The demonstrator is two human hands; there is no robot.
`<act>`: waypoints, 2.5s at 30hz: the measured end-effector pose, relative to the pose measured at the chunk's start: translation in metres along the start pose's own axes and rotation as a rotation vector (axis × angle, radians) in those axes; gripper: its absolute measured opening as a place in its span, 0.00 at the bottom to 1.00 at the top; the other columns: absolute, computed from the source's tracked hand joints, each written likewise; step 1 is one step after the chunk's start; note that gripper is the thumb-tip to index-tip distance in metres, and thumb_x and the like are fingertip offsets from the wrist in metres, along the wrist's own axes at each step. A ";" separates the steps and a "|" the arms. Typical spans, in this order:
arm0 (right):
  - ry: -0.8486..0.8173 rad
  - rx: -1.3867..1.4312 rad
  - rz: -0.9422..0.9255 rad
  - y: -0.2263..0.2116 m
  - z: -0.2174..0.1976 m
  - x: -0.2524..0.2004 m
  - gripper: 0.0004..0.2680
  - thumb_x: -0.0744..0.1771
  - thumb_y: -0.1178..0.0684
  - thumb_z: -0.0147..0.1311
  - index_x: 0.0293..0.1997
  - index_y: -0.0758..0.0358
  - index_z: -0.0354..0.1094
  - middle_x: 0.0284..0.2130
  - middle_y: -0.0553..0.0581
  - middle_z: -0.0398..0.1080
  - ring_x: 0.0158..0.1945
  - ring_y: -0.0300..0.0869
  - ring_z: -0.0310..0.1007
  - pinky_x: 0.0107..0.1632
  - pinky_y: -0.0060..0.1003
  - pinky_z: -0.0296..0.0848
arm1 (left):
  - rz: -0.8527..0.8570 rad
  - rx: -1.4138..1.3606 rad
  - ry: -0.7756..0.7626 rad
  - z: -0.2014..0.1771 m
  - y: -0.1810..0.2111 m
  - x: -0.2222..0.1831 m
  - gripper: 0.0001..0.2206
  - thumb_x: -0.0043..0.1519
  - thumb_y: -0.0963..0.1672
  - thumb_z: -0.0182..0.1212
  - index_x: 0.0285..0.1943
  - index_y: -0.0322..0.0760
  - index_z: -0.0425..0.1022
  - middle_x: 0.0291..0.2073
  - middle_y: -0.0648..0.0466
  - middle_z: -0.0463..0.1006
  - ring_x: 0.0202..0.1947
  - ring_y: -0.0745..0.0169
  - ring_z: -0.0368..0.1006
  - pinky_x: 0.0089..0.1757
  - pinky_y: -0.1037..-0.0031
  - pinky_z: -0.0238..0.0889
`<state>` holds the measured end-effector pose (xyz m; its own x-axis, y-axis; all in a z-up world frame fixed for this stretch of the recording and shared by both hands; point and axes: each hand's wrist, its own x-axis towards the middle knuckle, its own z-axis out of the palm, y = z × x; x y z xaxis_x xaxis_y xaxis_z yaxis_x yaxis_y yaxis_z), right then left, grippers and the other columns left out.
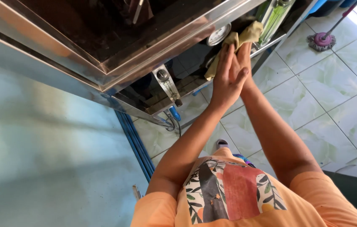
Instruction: Clean and wipe down the surfaces of a water filtration system and its control panel using a cloth.
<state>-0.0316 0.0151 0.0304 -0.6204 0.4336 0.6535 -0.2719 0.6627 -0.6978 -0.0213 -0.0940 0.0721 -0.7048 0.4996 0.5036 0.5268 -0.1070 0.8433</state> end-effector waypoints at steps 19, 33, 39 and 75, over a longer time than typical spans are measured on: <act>0.000 -0.133 0.052 -0.100 0.050 -0.061 0.19 0.71 0.42 0.46 0.65 0.65 0.64 0.63 0.66 0.61 0.63 0.60 0.60 0.66 0.52 0.55 | -0.021 0.113 0.065 -0.086 0.020 -0.080 0.32 0.68 0.47 0.61 0.79 0.32 0.53 0.77 0.36 0.56 0.78 0.38 0.54 0.73 0.56 0.49; -0.045 -0.238 -0.076 -0.042 -0.007 -0.005 0.13 0.67 0.48 0.51 0.52 0.64 0.70 0.49 0.59 0.69 0.53 0.54 0.64 0.54 0.46 0.57 | 0.005 0.162 0.008 -0.009 -0.003 -0.029 0.37 0.68 0.51 0.62 0.81 0.32 0.49 0.77 0.35 0.56 0.78 0.37 0.54 0.73 0.56 0.49; -0.071 -0.127 0.004 -0.024 -0.023 0.002 0.10 0.67 0.50 0.53 0.48 0.64 0.70 0.43 0.61 0.68 0.47 0.55 0.63 0.52 0.46 0.57 | -0.007 0.159 0.009 0.020 -0.012 -0.024 0.39 0.68 0.51 0.61 0.82 0.31 0.46 0.77 0.34 0.55 0.79 0.34 0.52 0.74 0.56 0.48; -0.335 -0.358 0.589 0.003 0.030 -0.032 0.12 0.67 0.44 0.55 0.41 0.65 0.73 0.42 0.67 0.73 0.45 0.62 0.74 0.47 0.52 0.73 | -0.311 -0.129 -0.145 -0.045 -0.038 -0.059 0.41 0.65 0.48 0.64 0.83 0.34 0.42 0.78 0.35 0.52 0.77 0.43 0.53 0.68 0.62 0.53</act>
<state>-0.0340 -0.0153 -0.0013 -0.7944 0.6061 0.0397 0.3924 0.5619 -0.7282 -0.0211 -0.1577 0.0194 -0.7421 0.6412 0.1952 0.2268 -0.0338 0.9734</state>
